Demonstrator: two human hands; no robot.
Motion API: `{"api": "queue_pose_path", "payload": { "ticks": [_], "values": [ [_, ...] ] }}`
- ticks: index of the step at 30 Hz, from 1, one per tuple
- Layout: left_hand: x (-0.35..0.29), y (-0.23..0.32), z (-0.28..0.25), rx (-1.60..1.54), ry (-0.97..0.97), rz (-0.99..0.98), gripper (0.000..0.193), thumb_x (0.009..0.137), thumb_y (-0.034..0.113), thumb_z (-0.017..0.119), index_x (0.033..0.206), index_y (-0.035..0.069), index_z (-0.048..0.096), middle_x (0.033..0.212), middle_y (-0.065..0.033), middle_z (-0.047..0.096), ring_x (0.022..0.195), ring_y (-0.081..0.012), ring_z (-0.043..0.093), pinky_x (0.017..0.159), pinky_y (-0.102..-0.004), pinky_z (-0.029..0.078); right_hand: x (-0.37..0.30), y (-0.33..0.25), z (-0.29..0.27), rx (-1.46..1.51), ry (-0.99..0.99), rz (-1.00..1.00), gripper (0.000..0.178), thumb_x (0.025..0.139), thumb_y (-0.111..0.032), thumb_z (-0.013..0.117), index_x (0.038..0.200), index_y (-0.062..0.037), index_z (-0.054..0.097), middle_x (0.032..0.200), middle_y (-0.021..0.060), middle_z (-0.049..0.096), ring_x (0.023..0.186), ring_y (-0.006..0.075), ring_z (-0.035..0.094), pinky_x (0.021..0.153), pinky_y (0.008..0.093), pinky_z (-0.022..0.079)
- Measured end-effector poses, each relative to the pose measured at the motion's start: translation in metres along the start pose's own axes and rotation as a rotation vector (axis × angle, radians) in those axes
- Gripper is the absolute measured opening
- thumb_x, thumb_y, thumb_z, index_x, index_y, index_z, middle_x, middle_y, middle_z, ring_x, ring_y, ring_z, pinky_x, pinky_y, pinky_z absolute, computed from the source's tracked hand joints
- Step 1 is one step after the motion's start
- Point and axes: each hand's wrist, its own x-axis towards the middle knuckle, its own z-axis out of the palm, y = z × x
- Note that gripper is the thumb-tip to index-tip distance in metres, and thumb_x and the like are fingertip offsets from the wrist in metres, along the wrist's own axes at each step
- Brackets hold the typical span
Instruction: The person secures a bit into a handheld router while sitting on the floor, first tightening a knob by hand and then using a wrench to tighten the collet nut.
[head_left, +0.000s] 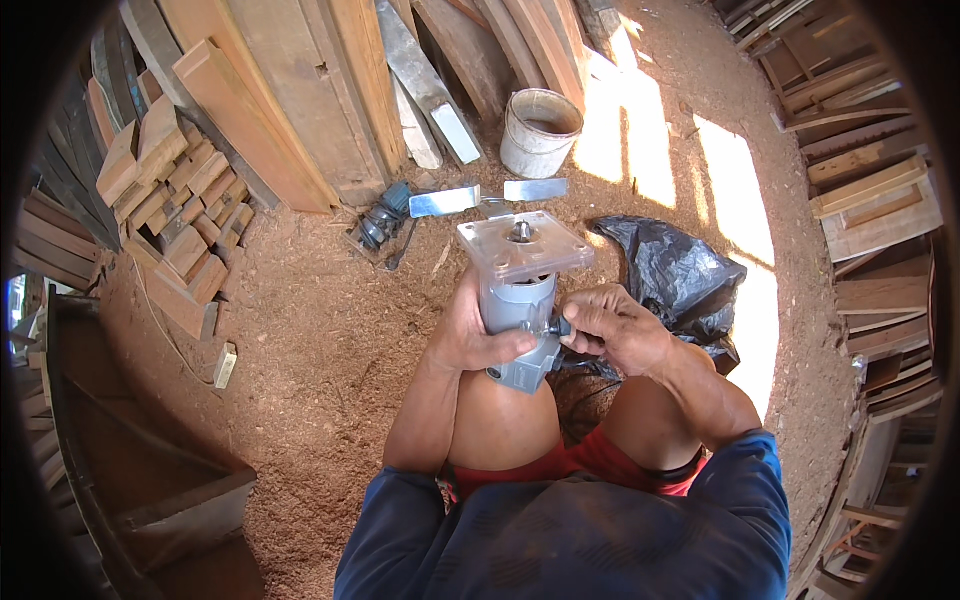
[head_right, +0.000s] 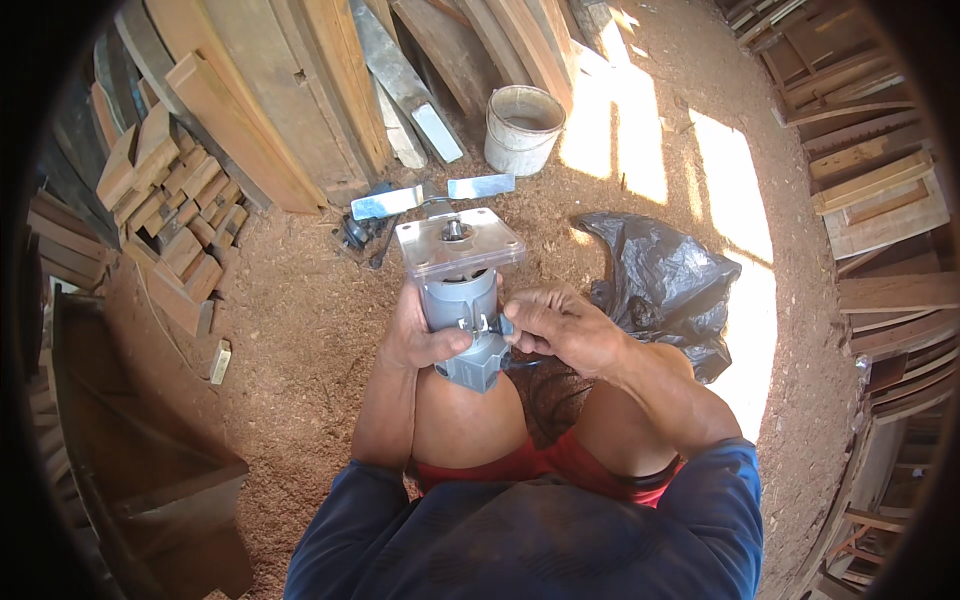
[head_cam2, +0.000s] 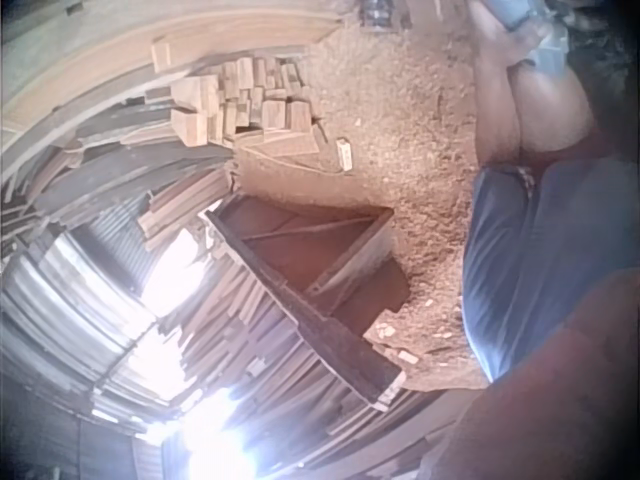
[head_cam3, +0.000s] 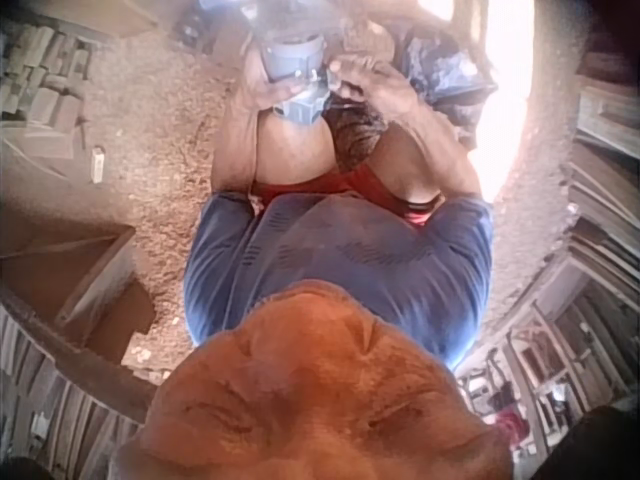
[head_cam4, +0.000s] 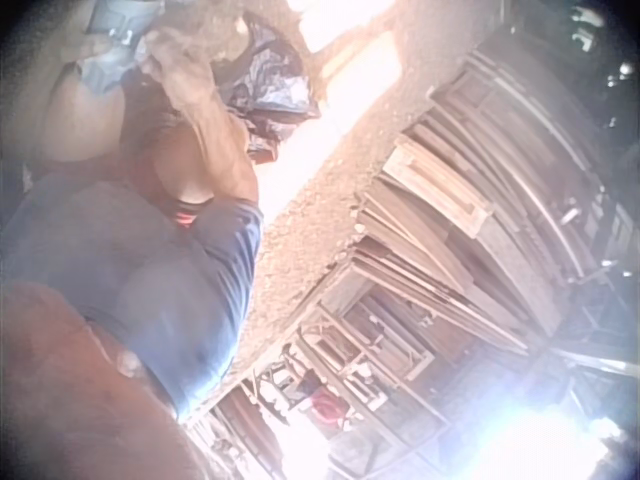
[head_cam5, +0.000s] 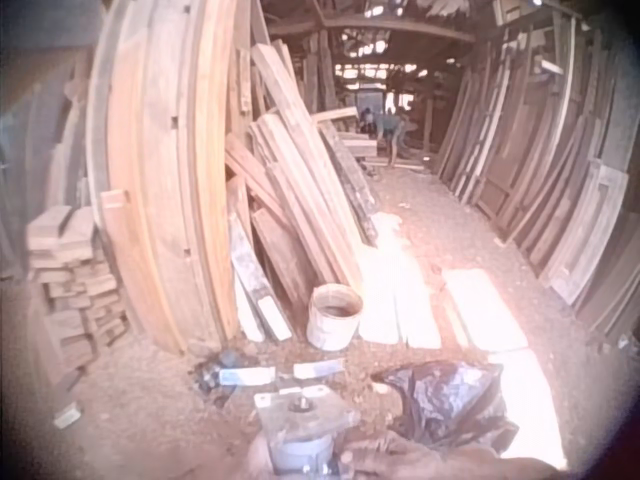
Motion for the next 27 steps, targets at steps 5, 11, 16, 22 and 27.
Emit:
{"api": "queue_pose_path", "payload": {
  "ticks": [5,11,16,22,27],
  "values": [
    [-0.003,-0.001,-0.006,-0.001,-0.05,-0.085,0.104,0.071,0.026,0.092,0.149,-0.004,0.031,0.133,-0.0126,0.056,0.121,-0.0207,0.057,0.104,-0.0386,0.048,-0.001,-0.005,0.005,-0.119,0.035,-0.041,0.033,0.104,-0.033,0.063,0.088,-0.0049,0.07,0.079,0.0003,0.061,0.074,0.0078,0.052,0.063,0.0241,0.041],
    [-0.004,0.004,-0.005,0.0,-0.092,-0.094,0.106,0.069,0.025,0.092,0.15,-0.004,0.03,0.134,-0.0132,0.055,0.122,-0.0213,0.057,0.105,-0.0388,0.048,0.0,0.005,-0.001,0.115,-0.047,-0.013,0.031,0.102,-0.028,0.064,0.085,-0.0032,0.07,0.075,0.0011,0.062,0.066,0.0084,0.05,0.054,0.0227,0.035],
    [-0.004,0.005,-0.005,0.017,-0.109,-0.112,0.106,0.069,0.024,0.092,0.15,-0.004,0.03,0.135,-0.0139,0.055,0.123,-0.0217,0.057,0.105,-0.0389,0.048,0.0,0.008,0.002,0.192,-0.014,-0.035,0.031,0.102,-0.026,0.063,0.081,-0.0027,0.069,0.072,0.0016,0.061,0.06,0.0081,0.047,0.049,0.0233,0.029],
    [-0.002,0.007,0.0,0.018,-0.123,-0.115,0.106,0.069,0.023,0.092,0.15,-0.004,0.03,0.136,-0.0141,0.054,0.125,-0.0219,0.056,0.106,-0.0394,0.047,-0.002,0.012,0.001,0.229,0.011,-0.011,0.03,0.101,-0.023,0.061,0.08,-0.0026,0.069,0.069,0.0013,0.06,0.055,0.007,0.041,0.047,0.0244,0.025],
    [0.0,0.008,0.006,0.012,-0.105,-0.106,0.106,0.069,0.023,0.092,0.15,-0.004,0.03,0.136,-0.0137,0.055,0.124,-0.0218,0.057,0.106,-0.0391,0.047,-0.004,0.014,-0.003,0.195,0.036,0.02,0.028,0.101,-0.022,0.06,0.082,-0.0034,0.069,0.067,0.0011,0.058,0.055,0.0079,0.042,0.049,0.0249,0.028]
  ]
}}
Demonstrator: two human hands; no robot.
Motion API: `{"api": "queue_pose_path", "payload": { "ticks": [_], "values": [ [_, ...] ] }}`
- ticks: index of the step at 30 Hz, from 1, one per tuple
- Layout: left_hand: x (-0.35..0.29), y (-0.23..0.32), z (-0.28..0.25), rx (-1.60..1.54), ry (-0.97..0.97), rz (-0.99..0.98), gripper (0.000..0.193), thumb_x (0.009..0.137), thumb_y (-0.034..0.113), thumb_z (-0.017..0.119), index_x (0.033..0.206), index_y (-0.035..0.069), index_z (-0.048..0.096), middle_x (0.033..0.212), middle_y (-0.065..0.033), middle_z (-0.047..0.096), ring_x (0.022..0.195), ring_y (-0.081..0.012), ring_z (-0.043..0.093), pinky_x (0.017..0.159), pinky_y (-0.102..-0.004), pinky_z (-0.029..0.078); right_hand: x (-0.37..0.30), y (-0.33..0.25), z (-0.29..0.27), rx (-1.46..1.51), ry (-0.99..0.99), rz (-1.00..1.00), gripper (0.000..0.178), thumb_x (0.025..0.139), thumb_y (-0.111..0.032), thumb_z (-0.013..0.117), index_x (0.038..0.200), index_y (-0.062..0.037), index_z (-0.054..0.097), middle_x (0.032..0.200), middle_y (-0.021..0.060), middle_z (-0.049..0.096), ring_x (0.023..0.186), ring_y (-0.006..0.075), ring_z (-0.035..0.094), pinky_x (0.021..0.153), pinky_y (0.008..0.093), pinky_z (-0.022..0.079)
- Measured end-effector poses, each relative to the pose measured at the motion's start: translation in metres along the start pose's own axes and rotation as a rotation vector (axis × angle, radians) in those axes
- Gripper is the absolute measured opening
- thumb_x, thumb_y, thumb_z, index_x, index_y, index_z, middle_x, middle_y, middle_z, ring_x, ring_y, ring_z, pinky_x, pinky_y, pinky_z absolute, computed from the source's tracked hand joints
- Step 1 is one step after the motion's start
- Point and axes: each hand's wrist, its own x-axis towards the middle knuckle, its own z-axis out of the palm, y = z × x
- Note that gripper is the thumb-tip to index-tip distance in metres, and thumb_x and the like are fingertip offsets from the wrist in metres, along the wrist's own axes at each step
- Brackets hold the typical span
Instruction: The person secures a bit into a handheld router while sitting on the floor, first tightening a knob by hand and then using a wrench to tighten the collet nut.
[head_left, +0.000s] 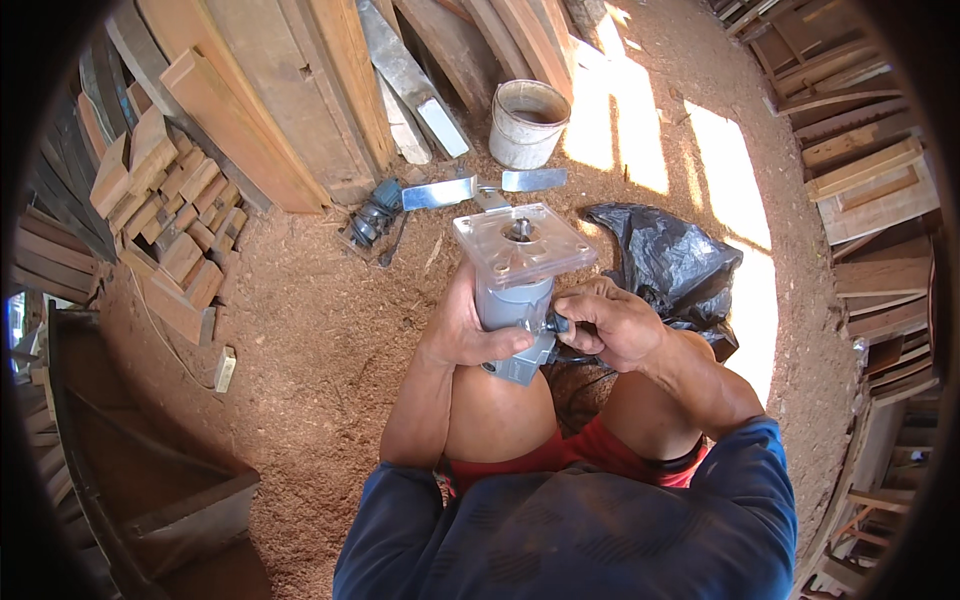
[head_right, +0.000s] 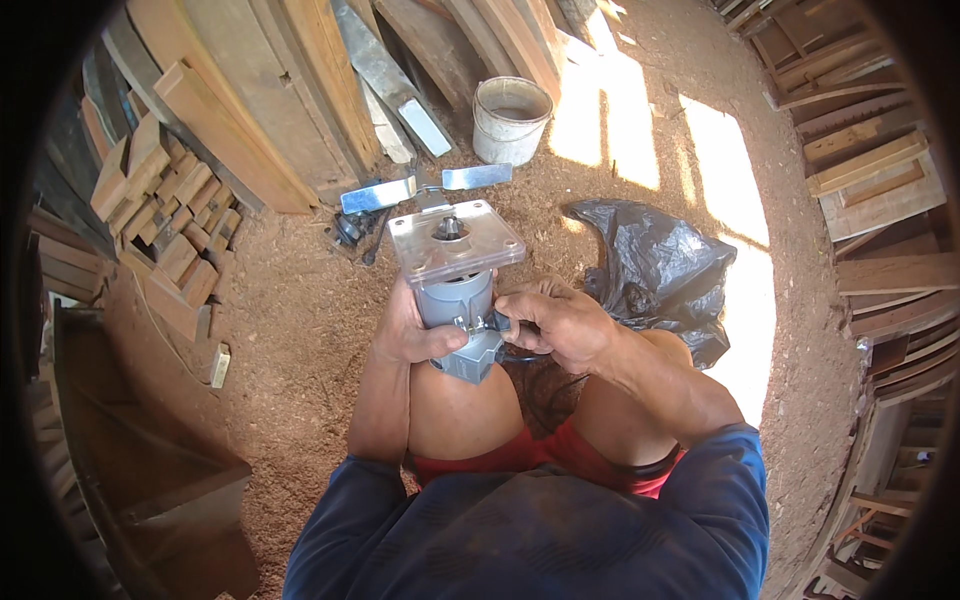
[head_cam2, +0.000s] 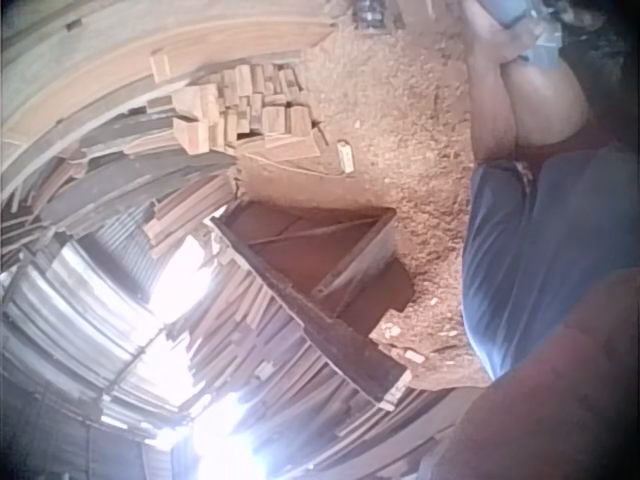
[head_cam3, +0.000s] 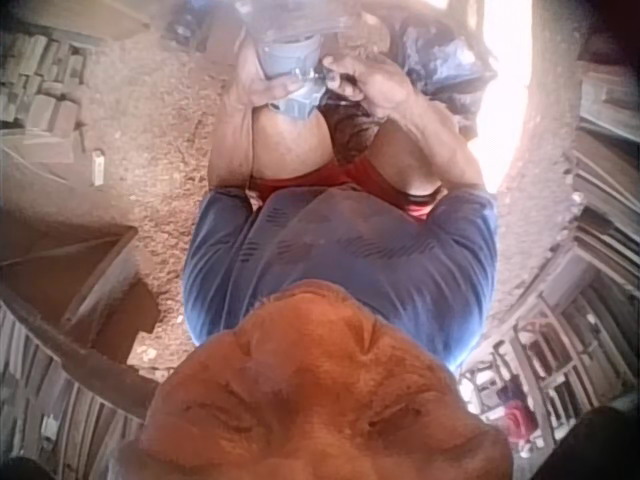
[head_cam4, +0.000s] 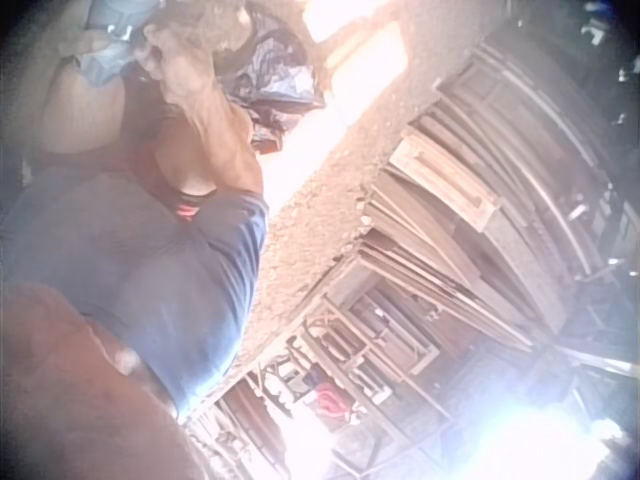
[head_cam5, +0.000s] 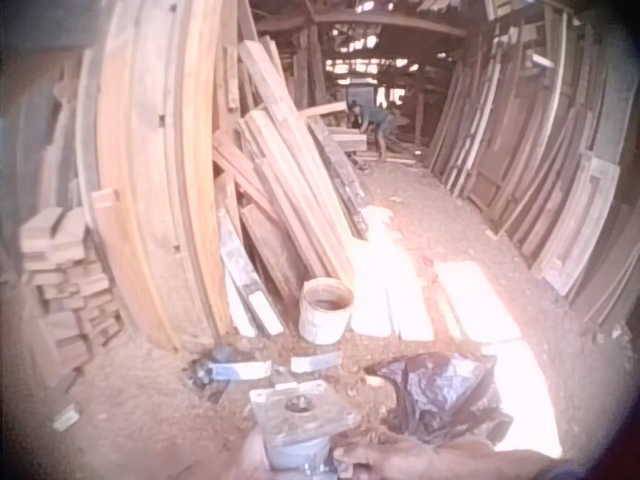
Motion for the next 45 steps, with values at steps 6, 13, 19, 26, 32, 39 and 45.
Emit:
{"api": "queue_pose_path", "payload": {
  "ticks": [6,13,19,26,32,39,45],
  "values": [
    [0.003,-0.003,-0.006,0.011,0.091,0.062,0.093,0.076,0.036,0.088,0.144,-0.005,0.04,0.124,-0.0133,0.061,0.11,-0.0198,0.063,0.095,-0.0359,0.053,-0.005,-0.02,0.023,-0.847,0.185,-0.562,0.017,0.099,-0.016,0.066,0.105,-0.0011,0.068,0.078,0.0096,0.061,0.07,0.0227,0.06,0.064,0.0368,0.049],
    [0.001,-0.005,-0.012,-0.04,0.169,0.052,0.088,0.078,0.049,0.085,0.135,-0.009,0.051,0.114,-0.0158,0.067,0.099,-0.0209,0.07,0.086,-0.0341,0.059,0.004,-0.022,0.02,-1.404,0.188,-0.95,0.039,0.085,-0.011,0.078,0.122,-0.0027,0.068,0.098,0.0161,0.064,0.089,0.0366,0.065,0.077,0.0458,0.056],
    [0.003,-0.006,-0.015,0.008,0.133,0.068,0.086,0.076,0.047,0.085,0.133,-0.008,0.051,0.11,-0.0128,0.066,0.098,-0.0195,0.068,0.087,-0.0341,0.058,0.013,-0.023,0.017,-1.579,0.158,-1.135,0.042,0.077,-0.01,0.081,0.115,0.002,0.068,0.1,0.0149,0.066,0.09,0.0341,0.065,0.075,0.0428,0.057],
    [0.003,-0.011,-0.022,-0.059,0.085,0.029,0.073,0.077,0.036,0.083,0.131,-0.004,0.054,0.108,-0.0089,0.065,0.096,-0.0158,0.064,0.084,-0.0317,0.054,0.02,-0.032,0.009,-1.666,0.047,-1.188,0.04,0.071,-0.01,0.082,0.107,0.0032,0.068,0.096,0.0147,0.065,0.085,0.0314,0.064,0.068,0.0405,0.056],
    [0.005,-0.01,-0.019,-0.077,0.084,0.019,0.075,0.077,0.036,0.084,0.133,-0.004,0.051,0.109,-0.0092,0.064,0.097,-0.0162,0.064,0.084,-0.0326,0.055,0.023,-0.029,0.005,-1.571,0.045,-1.19,0.037,0.073,-0.01,0.082,0.105,0.0026,0.068,0.094,0.0148,0.064,0.083,0.0319,0.064,0.067,0.0416,0.057],
    [0.005,-0.007,-0.019,-0.075,0.072,0.004,0.075,0.078,0.033,0.083,0.135,-0.004,0.05,0.111,-0.0095,0.064,0.099,-0.0165,0.064,0.086,-0.0328,0.055,0.021,-0.031,0.006,-1.449,0.012,-1.107,0.03,0.077,-0.005,0.08,0.103,0.0028,0.067,0.096,0.0169,0.065,0.082,0.0347,0.064,0.068,0.0438,0.056],
    [0.005,-0.009,-0.017,-0.05,0.111,0.037,0.083,0.075,0.044,0.084,0.132,-0.008,0.052,0.112,-0.0146,0.066,0.099,-0.0214,0.068,0.088,-0.0341,0.057,0.02,-0.033,0.011,-1.3,-0.021,-1.048,0.023,0.083,-0.001,0.076,0.103,0.0043,0.066,0.094,0.0192,0.066,0.085,0.0383,0.066,0.074,0.0458,0.056]
  ]
}}
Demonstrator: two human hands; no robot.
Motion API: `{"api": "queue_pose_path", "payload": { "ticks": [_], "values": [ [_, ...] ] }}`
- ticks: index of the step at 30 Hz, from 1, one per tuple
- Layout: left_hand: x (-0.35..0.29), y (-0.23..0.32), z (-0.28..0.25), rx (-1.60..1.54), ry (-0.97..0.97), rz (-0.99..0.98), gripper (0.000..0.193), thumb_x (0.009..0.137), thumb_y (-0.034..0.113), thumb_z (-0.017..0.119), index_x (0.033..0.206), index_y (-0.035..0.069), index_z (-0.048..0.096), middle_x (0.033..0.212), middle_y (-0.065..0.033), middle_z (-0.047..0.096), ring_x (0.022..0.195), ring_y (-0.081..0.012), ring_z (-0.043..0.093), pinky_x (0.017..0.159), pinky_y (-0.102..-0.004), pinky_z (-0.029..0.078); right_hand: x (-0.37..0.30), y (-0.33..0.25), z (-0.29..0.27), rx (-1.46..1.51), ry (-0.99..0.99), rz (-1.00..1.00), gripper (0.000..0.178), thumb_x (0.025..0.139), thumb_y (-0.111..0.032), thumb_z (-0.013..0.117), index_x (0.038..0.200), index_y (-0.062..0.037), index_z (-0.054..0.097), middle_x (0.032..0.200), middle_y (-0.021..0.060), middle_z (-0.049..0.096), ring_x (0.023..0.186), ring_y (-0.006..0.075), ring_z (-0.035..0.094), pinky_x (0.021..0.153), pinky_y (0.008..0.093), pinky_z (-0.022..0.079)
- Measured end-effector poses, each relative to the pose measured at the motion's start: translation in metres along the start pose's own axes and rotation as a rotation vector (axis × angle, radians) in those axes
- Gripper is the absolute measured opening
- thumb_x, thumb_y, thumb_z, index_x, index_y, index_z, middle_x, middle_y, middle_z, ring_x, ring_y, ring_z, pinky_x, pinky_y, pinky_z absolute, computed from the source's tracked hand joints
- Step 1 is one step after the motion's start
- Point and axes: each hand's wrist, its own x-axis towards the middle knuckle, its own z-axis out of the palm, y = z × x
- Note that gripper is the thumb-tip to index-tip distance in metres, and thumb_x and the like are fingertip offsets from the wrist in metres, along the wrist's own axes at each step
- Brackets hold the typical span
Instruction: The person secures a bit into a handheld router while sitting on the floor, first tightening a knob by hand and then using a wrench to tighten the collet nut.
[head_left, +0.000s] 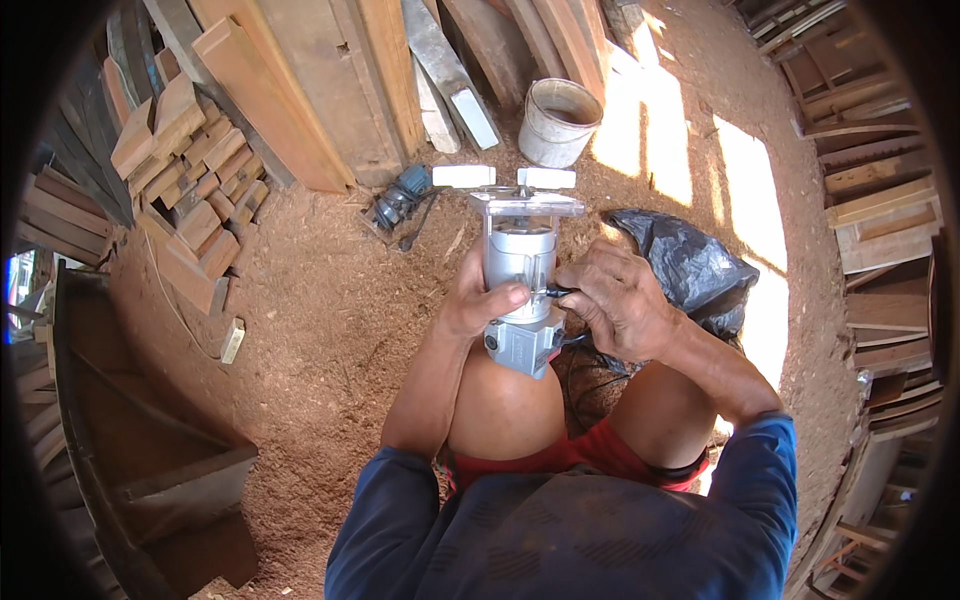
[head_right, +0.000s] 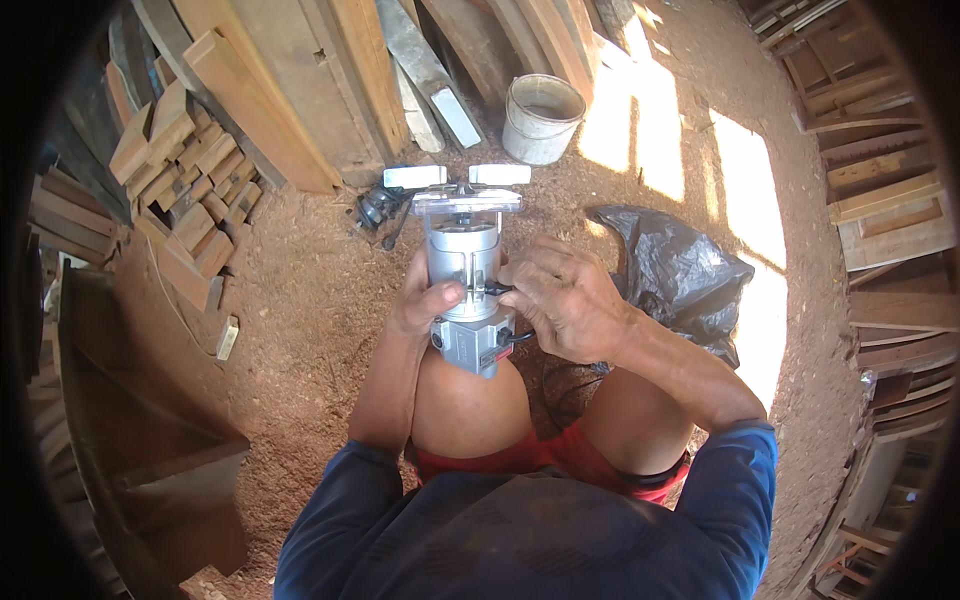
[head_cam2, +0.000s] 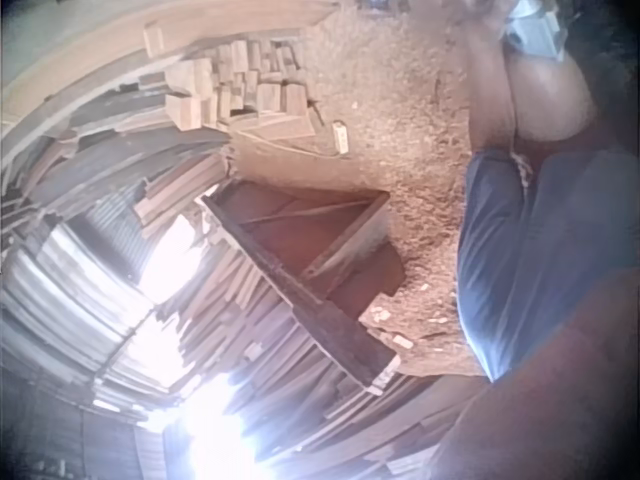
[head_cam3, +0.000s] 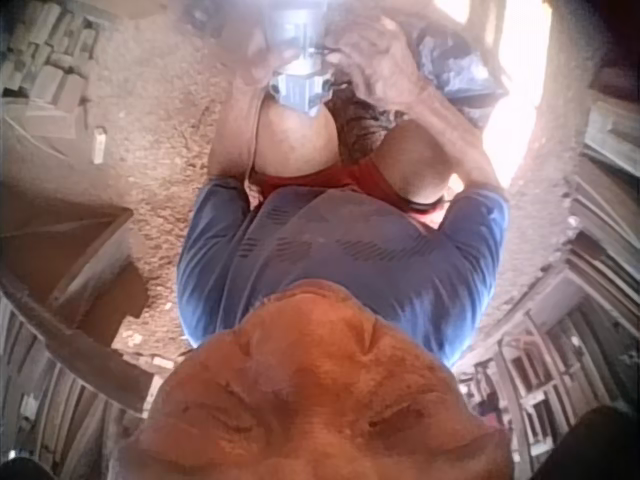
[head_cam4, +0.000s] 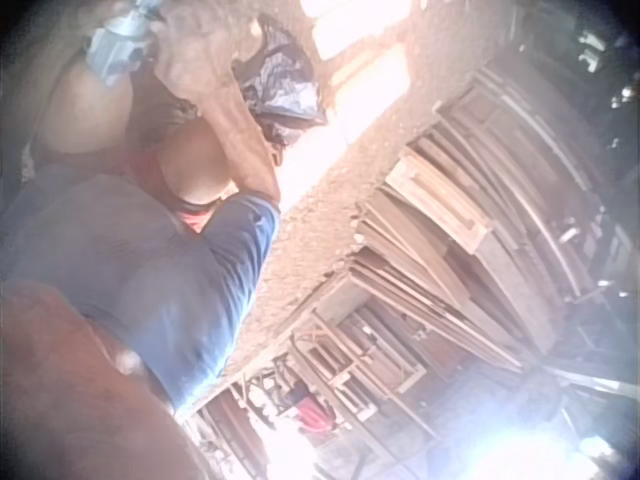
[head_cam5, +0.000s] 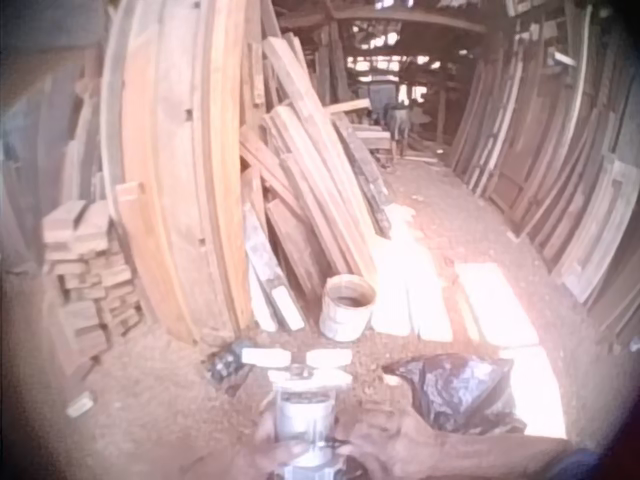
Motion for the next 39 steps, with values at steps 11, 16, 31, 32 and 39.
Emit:
{"api": "queue_pose_path", "payload": {
  "ticks": [11,16,31,32,39],
  "values": [
    [-0.008,-0.001,0.002,-0.177,0.037,0.017,0.099,0.08,0.064,0.076,0.142,-0.007,0.045,0.124,-0.021,0.066,0.109,-0.0268,0.07,0.095,-0.0401,0.059,-0.001,-0.002,0.001,0.151,-0.03,0.112,0.018,0.094,-0.008,0.069,0.109,0.002,0.066,0.095,0.019,0.067,0.087,0.0377,0.066,0.076,0.0457,0.053],
    [-0.009,0.0,0.005,-0.08,0.045,0.058,0.105,0.083,0.075,0.067,0.145,-0.007,0.043,0.128,-0.0214,0.064,0.113,-0.0268,0.069,0.097,-0.0422,0.058,-0.005,-0.004,0.001,0.135,-0.031,0.159,0.018,0.097,-0.011,0.066,0.111,0.0005,0.067,0.094,0.0167,0.068,0.082,0.0354,0.065,0.075,0.0447,0.052],
    [-0.011,0.003,0.012,-0.089,0.022,0.128,0.088,0.1,0.071,0.043,0.151,0.0,0.038,0.13,-0.0099,0.058,0.117,-0.0174,0.059,0.099,-0.0345,0.051,-0.004,-0.006,0.005,0.215,0.015,0.191,0.02,0.1,-0.016,0.065,0.108,0.0015,0.07,0.089,0.0142,0.07,0.08,0.0295,0.065,0.073,0.0411,0.051],
    [-0.011,0.003,0.012,-0.094,0.023,0.125,0.088,0.1,0.071,0.044,0.151,0.0,0.038,0.13,-0.0097,0.058,0.117,-0.0172,0.059,0.099,-0.0345,0.051,-0.005,-0.006,0.005,0.217,0.017,0.192,0.02,0.1,-0.016,0.065,0.108,0.0016,0.07,0.088,0.0141,0.069,0.08,0.0294,0.065,0.073,0.0411,0.051],
    [-0.011,0.002,0.013,-0.109,0.029,0.105,0.088,0.098,0.072,0.046,0.148,0.0,0.04,0.125,-0.0093,0.059,0.112,-0.0166,0.061,0.094,-0.0339,0.053,-0.006,-0.003,0.007,0.232,0.036,0.186,0.026,0.102,-0.024,0.063,0.102,0.0024,0.067,0.084,0.0158,0.066,0.076,0.0294,0.065,0.07,0.0401,0.05]
  ]
}}
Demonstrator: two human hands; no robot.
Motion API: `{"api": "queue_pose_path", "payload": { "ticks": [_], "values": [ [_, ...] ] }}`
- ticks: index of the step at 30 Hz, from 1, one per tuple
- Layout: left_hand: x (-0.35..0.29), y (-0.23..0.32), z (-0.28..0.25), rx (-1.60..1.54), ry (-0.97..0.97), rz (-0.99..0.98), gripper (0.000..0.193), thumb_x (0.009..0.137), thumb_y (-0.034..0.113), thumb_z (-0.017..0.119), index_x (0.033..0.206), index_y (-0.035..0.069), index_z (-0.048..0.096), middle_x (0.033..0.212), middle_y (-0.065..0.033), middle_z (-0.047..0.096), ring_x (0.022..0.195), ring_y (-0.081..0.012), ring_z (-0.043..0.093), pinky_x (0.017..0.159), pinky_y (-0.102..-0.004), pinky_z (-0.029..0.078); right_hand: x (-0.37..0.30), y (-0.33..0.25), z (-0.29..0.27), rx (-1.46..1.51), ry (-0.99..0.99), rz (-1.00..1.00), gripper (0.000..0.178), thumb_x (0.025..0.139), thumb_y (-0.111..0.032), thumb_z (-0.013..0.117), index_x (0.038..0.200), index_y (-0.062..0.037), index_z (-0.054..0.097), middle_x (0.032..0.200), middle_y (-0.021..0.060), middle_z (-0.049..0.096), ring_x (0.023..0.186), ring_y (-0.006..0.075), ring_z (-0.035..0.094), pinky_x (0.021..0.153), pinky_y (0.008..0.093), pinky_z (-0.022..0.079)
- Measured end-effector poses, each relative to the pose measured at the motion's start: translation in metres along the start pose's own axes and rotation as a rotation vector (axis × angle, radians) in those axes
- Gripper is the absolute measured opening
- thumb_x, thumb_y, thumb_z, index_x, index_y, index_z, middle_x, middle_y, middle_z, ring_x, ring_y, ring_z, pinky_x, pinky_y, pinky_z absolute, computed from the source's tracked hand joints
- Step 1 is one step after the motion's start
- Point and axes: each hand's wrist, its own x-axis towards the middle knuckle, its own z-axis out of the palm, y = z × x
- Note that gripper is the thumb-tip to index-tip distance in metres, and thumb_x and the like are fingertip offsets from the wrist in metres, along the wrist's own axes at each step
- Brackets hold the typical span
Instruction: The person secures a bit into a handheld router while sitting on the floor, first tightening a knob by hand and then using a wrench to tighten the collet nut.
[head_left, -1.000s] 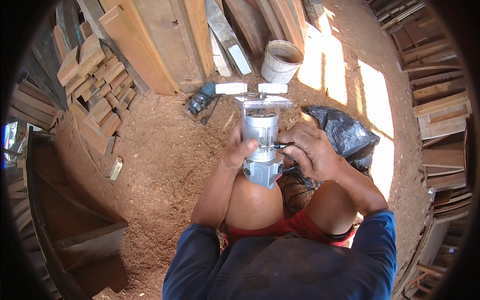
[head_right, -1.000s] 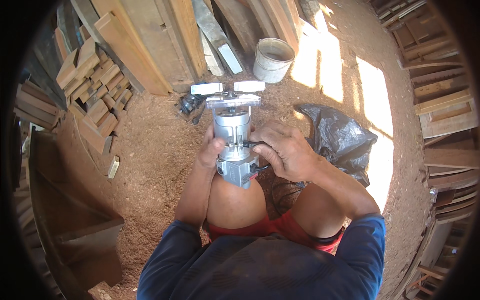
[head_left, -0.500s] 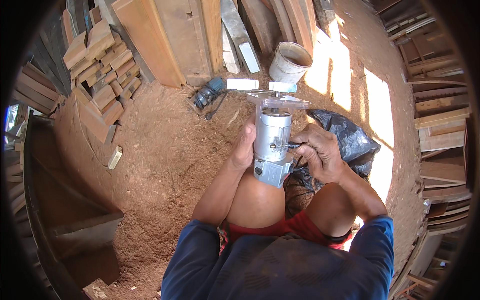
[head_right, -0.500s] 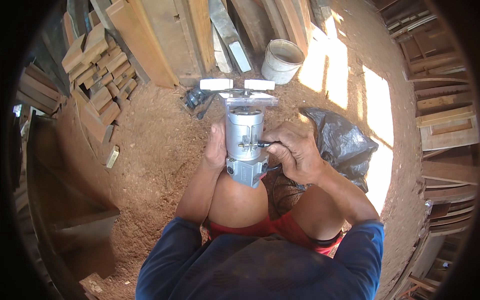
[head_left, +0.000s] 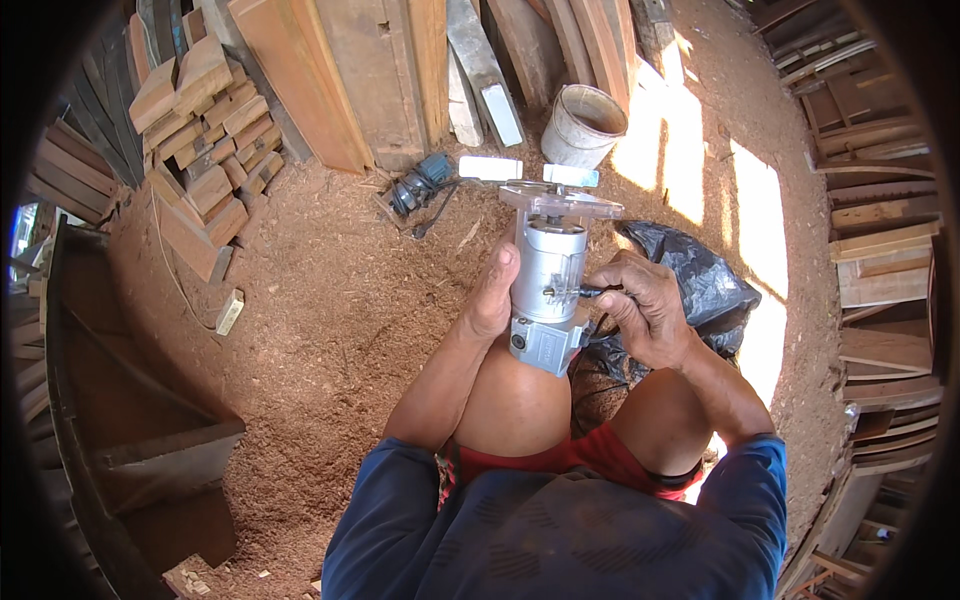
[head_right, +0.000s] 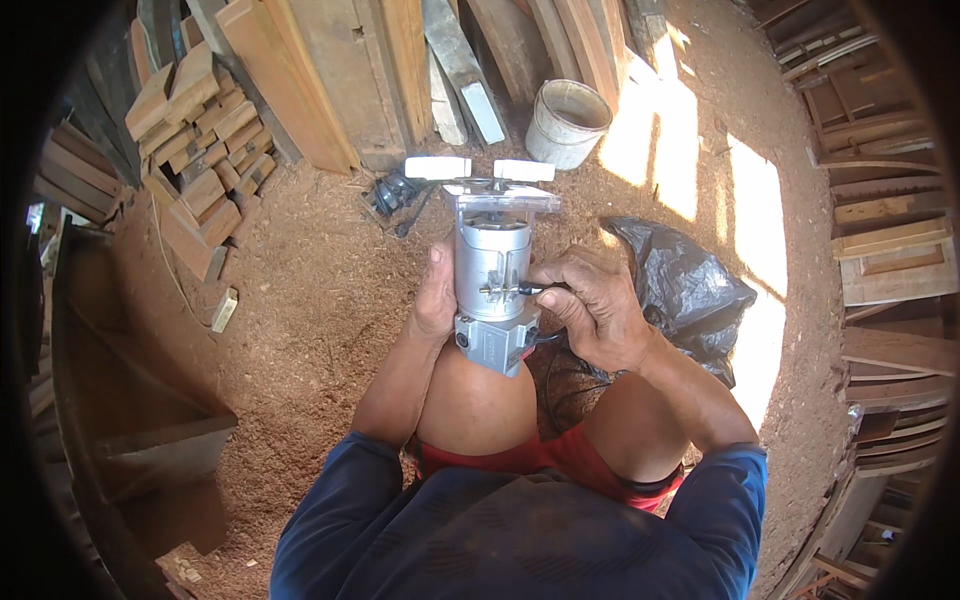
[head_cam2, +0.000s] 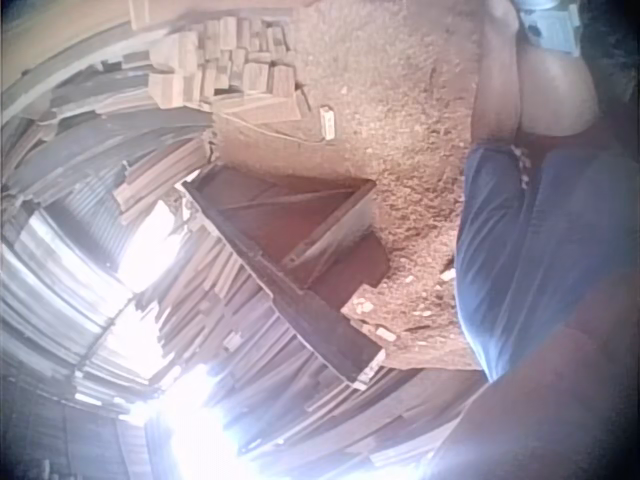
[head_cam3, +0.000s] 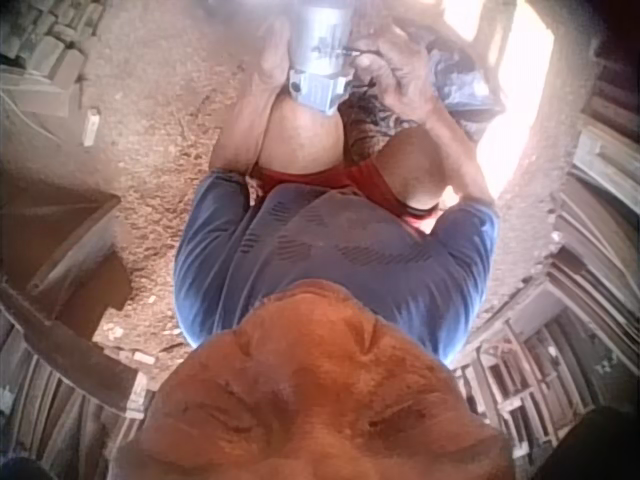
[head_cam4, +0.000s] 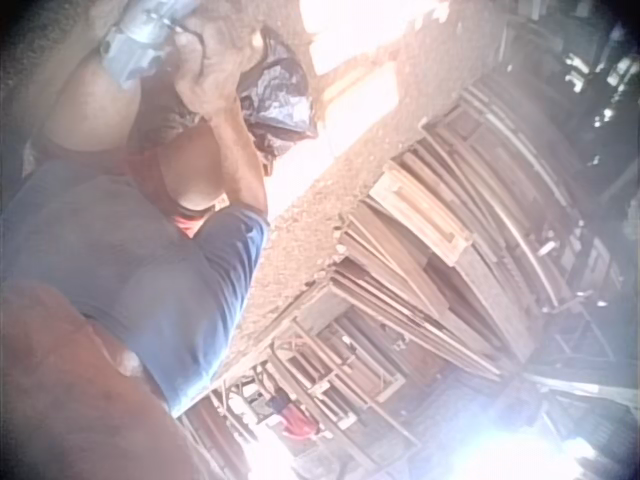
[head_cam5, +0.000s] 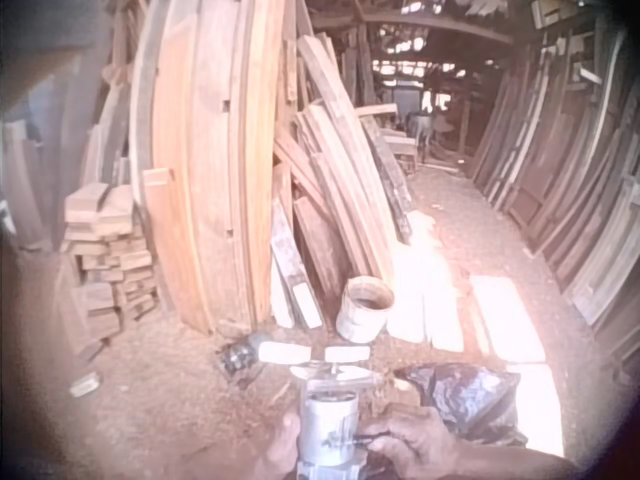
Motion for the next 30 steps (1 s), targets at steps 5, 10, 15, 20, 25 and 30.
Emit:
{"api": "queue_pose_path", "payload": {
  "ticks": [5,10,15,20,25,30],
  "values": [
    [0.003,0.002,0.003,0.02,0.028,0.027,0.087,0.097,0.071,0.049,0.146,-0.001,0.042,0.12,-0.0096,0.062,0.108,-0.0172,0.063,0.092,-0.0341,0.054,0.001,-0.002,-0.001,-0.001,-0.008,-0.003,0.02,0.101,-0.017,0.064,0.105,0.0018,0.069,0.085,0.015,0.067,0.078,0.0299,0.064,0.071,0.041,0.049],
    [0.004,-0.002,-0.006,0.076,-0.016,0.025,0.091,0.088,0.062,0.071,0.143,-0.004,0.043,0.118,-0.0115,0.063,0.107,-0.0189,0.064,0.093,-0.0346,0.054,-0.002,-0.001,-0.001,-0.111,-0.027,-0.043,0.015,0.097,-0.007,0.064,0.109,0.002,0.068,0.093,0.0161,0.068,0.08,0.0332,0.064,0.074,0.043,0.051],
    [0.004,-0.003,-0.011,0.124,0.004,-0.024,0.094,0.077,0.055,0.084,0.138,-0.007,0.048,0.119,-0.0189,0.067,0.104,-0.0243,0.07,0.093,-0.0379,0.058,0.0,0.007,0.002,-0.227,-0.011,-0.241,0.02,0.091,-0.001,0.068,0.111,0.0033,0.065,0.101,0.0182,0.068,0.082,0.0372,0.065,0.074,0.0448,0.053],
    [0.005,-0.002,-0.011,0.132,-0.003,-0.027,0.088,0.078,0.048,0.084,0.136,-0.008,0.049,0.118,-0.0188,0.068,0.105,-0.0243,0.07,0.094,-0.0378,0.058,0.002,0.005,0.002,-0.177,0.007,-0.24,0.019,0.091,-0.003,0.07,0.109,0.0021,0.064,0.098,0.0179,0.067,0.078,0.0355,0.063,0.07,0.045,0.051],
    [0.006,-0.002,-0.012,0.108,-0.036,-0.029,0.086,0.079,0.044,0.084,0.137,-0.008,0.048,0.118,-0.0182,0.068,0.105,-0.0244,0.07,0.094,-0.0386,0.058,0.002,0.001,-0.001,-0.13,-0.017,-0.166,0.015,0.092,-0.004,0.069,0.105,0.0014,0.066,0.094,0.0159,0.067,0.076,0.0329,0.06,0.068,0.0443,0.05],
    [0.005,-0.003,-0.012,0.126,-0.036,-0.018,0.088,0.078,0.043,0.084,0.14,-0.007,0.046,0.12,-0.0191,0.067,0.107,-0.0247,0.069,0.095,-0.039,0.058,0.001,-0.004,-0.001,-0.113,-0.014,-0.116,0.013,0.094,-0.006,0.068,0.104,0.0013,0.067,0.094,0.0146,0.067,0.077,0.032,0.061,0.07,0.0433,0.05]
  ]
}}
